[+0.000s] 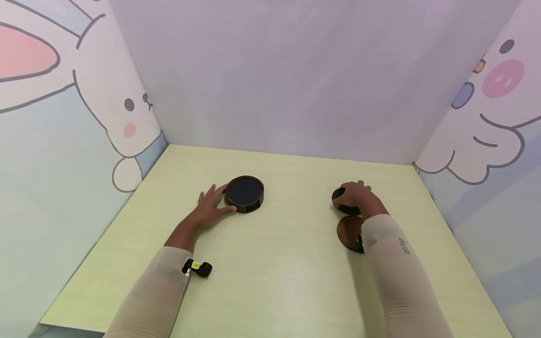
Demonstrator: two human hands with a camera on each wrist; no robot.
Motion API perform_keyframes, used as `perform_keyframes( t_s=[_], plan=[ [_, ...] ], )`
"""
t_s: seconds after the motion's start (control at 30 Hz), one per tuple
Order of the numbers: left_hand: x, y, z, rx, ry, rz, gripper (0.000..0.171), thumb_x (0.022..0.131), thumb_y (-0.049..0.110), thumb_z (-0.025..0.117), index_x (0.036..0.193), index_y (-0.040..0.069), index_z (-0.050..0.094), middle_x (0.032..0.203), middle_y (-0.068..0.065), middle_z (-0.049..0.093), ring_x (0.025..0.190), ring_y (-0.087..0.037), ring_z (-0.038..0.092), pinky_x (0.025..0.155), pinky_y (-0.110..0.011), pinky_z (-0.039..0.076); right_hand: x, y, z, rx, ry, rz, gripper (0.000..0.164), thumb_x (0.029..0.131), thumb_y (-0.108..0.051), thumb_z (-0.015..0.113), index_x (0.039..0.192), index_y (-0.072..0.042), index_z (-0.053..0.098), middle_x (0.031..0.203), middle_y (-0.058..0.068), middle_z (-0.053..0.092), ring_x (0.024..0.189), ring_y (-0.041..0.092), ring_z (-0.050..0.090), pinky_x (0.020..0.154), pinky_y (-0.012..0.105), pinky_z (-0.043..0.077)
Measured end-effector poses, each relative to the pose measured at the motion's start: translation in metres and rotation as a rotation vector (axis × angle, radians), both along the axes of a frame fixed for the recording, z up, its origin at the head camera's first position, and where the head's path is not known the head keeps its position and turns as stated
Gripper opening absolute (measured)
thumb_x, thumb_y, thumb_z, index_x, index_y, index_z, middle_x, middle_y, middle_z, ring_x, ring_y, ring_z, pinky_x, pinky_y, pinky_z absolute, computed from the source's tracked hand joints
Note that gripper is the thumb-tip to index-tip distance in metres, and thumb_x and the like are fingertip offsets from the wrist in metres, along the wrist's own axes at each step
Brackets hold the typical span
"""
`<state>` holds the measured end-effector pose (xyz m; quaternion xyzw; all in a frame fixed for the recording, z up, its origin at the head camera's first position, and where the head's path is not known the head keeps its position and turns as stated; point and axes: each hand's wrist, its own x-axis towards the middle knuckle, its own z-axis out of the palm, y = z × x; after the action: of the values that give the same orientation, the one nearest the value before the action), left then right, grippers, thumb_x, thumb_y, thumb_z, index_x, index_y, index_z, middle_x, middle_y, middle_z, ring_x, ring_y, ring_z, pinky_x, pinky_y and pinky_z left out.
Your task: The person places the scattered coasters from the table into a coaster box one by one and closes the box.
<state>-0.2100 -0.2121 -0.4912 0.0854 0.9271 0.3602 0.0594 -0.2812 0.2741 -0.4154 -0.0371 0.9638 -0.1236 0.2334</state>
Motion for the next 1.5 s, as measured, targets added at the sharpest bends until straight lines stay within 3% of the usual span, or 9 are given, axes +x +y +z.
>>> perform_keyframes(
  t_s=[0.57, 0.7, 0.8, 0.93, 1.27, 1.5],
  plan=[
    [-0.0005, 0.0017, -0.0025, -0.014, -0.017, 0.009, 0.097, 0.1, 0.057, 0.074, 0.176, 0.024, 0.023, 0.182, -0.013, 0.029, 0.174, -0.039, -0.004, 0.138, -0.064, -0.014, 0.002, 0.0021, -0.0001, 0.002, 0.013, -0.005, 0.097, 0.101, -0.067, 0.056, 0.168, -0.001, 0.035, 0.163, 0.046, 0.034, 0.146, 0.072, 0.032, 0.114, 0.081, 0.039],
    [-0.001, 0.0015, -0.0036, -0.006, -0.026, 0.008, 0.098, 0.1, 0.058, 0.074, 0.176, 0.024, 0.022, 0.182, -0.014, 0.029, 0.174, -0.038, -0.005, 0.138, -0.064, -0.015, 0.0021, 0.0028, 0.0008, -0.025, -0.012, -0.027, 0.099, 0.102, -0.07, 0.052, 0.17, -0.001, 0.032, 0.165, 0.046, 0.031, 0.146, 0.069, 0.035, 0.107, 0.071, 0.052],
    [-0.0012, 0.0014, -0.0038, -0.003, -0.025, 0.007, 0.098, 0.1, 0.059, 0.074, 0.176, 0.024, 0.022, 0.182, -0.014, 0.029, 0.174, -0.038, -0.005, 0.137, -0.064, -0.015, 0.0023, 0.0023, 0.0009, -0.047, -0.03, -0.05, 0.1, 0.102, -0.07, 0.052, 0.17, 0.0, 0.029, 0.165, 0.046, 0.028, 0.142, 0.064, 0.042, 0.091, 0.057, 0.062],
    [-0.0017, 0.0012, -0.0036, -0.008, -0.015, 0.006, 0.098, 0.1, 0.059, 0.074, 0.176, 0.024, 0.023, 0.181, -0.014, 0.03, 0.174, -0.039, -0.004, 0.137, -0.064, -0.015, 0.0032, 0.0008, 0.0004, -0.066, -0.039, -0.067, 0.101, 0.101, -0.068, 0.055, 0.17, 0.001, 0.028, 0.165, 0.047, 0.025, 0.138, 0.059, 0.048, 0.082, 0.048, 0.064],
    [-0.0025, 0.0021, -0.003, -0.01, -0.013, 0.001, 0.097, 0.1, 0.055, 0.075, 0.176, 0.023, 0.023, 0.181, -0.014, 0.03, 0.174, -0.04, -0.004, 0.137, -0.064, -0.015, 0.0052, 0.003, -0.0017, -0.066, 0.007, -0.051, 0.098, 0.102, -0.065, 0.055, 0.17, 0.001, 0.029, 0.163, 0.05, 0.02, 0.137, 0.063, 0.045, 0.083, 0.051, 0.064],
    [-0.0024, 0.0031, -0.0025, 0.003, -0.004, 0.001, 0.097, 0.1, 0.055, 0.075, 0.176, 0.023, 0.024, 0.181, -0.014, 0.031, 0.174, -0.04, -0.004, 0.137, -0.064, -0.015, 0.001, 0.0026, -0.0067, -0.045, 0.106, -0.01, 0.095, 0.102, -0.066, 0.053, 0.169, 0.0, 0.035, 0.158, 0.049, 0.03, 0.133, 0.063, 0.047, 0.092, 0.06, 0.058]
  ],
)
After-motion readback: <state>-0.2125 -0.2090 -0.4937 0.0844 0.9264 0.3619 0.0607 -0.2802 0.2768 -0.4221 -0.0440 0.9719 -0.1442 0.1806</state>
